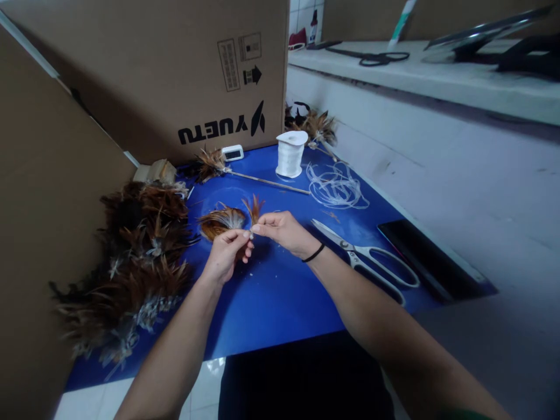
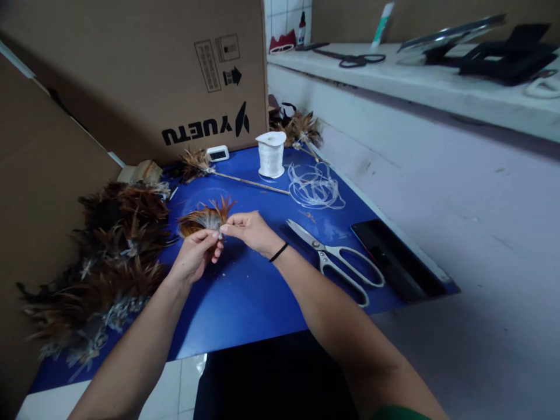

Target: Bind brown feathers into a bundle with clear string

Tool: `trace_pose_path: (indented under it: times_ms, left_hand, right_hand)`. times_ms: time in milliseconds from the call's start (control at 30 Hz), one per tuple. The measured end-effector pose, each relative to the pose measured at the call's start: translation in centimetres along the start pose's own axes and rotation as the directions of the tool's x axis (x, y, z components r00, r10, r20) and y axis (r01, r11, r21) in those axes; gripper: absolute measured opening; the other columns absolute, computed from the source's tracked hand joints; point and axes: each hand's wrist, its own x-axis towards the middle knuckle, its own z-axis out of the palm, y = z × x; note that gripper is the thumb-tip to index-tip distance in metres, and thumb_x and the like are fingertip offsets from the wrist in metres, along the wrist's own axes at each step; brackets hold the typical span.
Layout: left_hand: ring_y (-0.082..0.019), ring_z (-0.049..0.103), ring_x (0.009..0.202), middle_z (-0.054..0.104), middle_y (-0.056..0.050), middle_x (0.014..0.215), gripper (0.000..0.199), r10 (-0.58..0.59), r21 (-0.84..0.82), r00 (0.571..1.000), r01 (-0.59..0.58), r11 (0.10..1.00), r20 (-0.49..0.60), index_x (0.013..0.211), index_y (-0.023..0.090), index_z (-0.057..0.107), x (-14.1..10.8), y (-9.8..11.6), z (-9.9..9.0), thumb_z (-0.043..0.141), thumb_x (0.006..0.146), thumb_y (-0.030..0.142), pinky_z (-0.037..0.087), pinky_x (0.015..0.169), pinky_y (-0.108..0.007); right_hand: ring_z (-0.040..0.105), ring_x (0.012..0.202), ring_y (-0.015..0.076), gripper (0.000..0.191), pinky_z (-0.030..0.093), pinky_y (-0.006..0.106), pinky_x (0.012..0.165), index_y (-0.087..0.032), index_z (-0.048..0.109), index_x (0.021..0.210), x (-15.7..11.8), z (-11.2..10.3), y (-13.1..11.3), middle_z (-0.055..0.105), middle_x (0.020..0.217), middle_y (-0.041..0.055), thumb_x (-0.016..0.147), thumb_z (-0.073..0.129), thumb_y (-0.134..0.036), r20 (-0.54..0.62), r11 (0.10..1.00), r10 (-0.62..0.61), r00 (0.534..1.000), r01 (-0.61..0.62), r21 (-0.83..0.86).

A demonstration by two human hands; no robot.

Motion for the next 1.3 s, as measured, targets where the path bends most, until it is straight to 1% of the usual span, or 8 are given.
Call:
trace_pose_path:
  times_ms: [267,367,533,600,733,867,1067,1300]
  left_hand:
    - [-0.009,0.051,0.042,0.059,0.001,0.054,0.023,0.288,0.331,0.948,-0.232,0.915,-0.131,0.074,0.014,0.066,0.2,-0.6,-0.1,0.066,0.071,0.037,0.041,0.038,-0.02]
    - [-0.01,0.051,0.043,0.058,0.002,0.053,0.021,0.389,0.506,0.915,-0.286,0.814,-0.108,0.077,0.016,0.066,-0.1,-0.7,0.0,0.061,0.076,0.037,0.041,0.041,-0.02]
    - [-0.009,0.05,0.045,0.055,0.002,0.055,0.018,0.511,0.698,0.86,-0.368,0.615,0.003,0.078,0.018,0.06,-0.3,-0.7,0.1,0.052,0.083,0.033,0.039,0.046,-0.02]
    - [-0.008,0.048,0.043,0.053,0.003,0.054,0.019,0.488,0.674,0.873,-0.37,0.639,0.017,0.077,0.019,0.057,-0.3,-0.8,0.2,0.05,0.085,0.034,0.037,0.045,-0.019]
    - [-0.009,0.045,0.037,0.051,0.005,0.048,0.022,0.362,0.523,0.932,-0.307,0.795,-0.004,0.077,0.02,0.052,-0.3,-1.2,0.5,0.048,0.085,0.04,0.034,0.039,-0.019]
    - [-0.01,0.049,0.037,0.056,0.005,0.05,0.023,0.271,0.364,0.963,-0.246,0.898,-0.018,0.08,0.02,0.05,-0.2,-1.3,0.7,0.05,0.084,0.043,0.038,0.038,-0.02]
    - [-0.011,0.055,0.044,0.058,0.004,0.054,0.02,0.361,0.386,0.931,-0.314,0.868,-0.055,0.079,0.019,0.051,-0.2,-1.2,0.8,0.054,0.083,0.038,0.046,0.048,-0.023]
    - [-0.012,0.06,0.05,0.062,0.001,0.058,0.021,0.347,0.24,0.936,-0.324,0.915,-0.062,0.081,0.015,0.058,-0.3,-0.8,0.8,0.063,0.076,0.036,0.052,0.054,-0.026]
  right_hand:
    - [0.023,0.047,0.005,0.026,0.017,0.023,0.047,-0.014,0.058,0.062,-0.1,0.0,-0.2,0.031,0.048,-0.0082,0.07,0.063,-0.038,-0.05,0.972,0.016,0.999,-0.028,-0.232]
    - [0.021,0.046,0.005,0.024,0.016,0.023,0.046,-0.015,0.054,0.057,-0.1,-0.1,-0.1,0.026,0.046,-0.0086,0.07,0.06,-0.035,-0.073,0.938,-0.01,0.997,-0.015,-0.346]
    - [0.02,0.045,0.0043,0.038,0.014,0.023,0.044,-0.018,0.031,0.046,0.0,0.1,0.2,0.024,0.044,-0.0085,0.065,0.06,-0.034,-0.115,0.903,-0.011,0.993,-0.04,-0.428]
    - [0.02,0.045,0.0042,0.039,0.014,0.023,0.044,-0.019,0.029,0.046,-0.1,0.1,0.1,0.024,0.044,-0.0085,0.063,0.06,-0.035,-0.132,0.901,0.009,0.991,-0.065,-0.429]
    - [0.021,0.045,0.0042,0.035,0.015,0.023,0.044,-0.019,0.032,0.047,-0.1,0.1,0.1,0.025,0.045,-0.0088,0.062,0.06,-0.035,-0.126,0.914,0.044,0.991,-0.091,-0.395]
    - [0.021,0.044,0.0041,0.035,0.015,0.023,0.043,-0.019,0.033,0.049,-0.1,0.0,0.3,0.025,0.046,-0.0089,0.064,0.06,-0.035,-0.088,0.932,0.05,0.995,-0.078,-0.354]
    - [0.021,0.044,0.0039,0.036,0.015,0.023,0.043,-0.018,0.033,0.048,0.1,0.2,0.8,0.024,0.046,-0.0091,0.065,0.061,-0.033,-0.121,0.93,0.044,0.992,-0.085,-0.359]
    - [0.029,0.048,0.0055,0.024,0.021,0.022,0.046,-0.016,0.048,0.056,-0.1,0.4,-0.3,0.036,0.049,-0.0067,0.064,0.062,-0.033,-0.066,0.984,0.117,0.991,-0.124,-0.126]
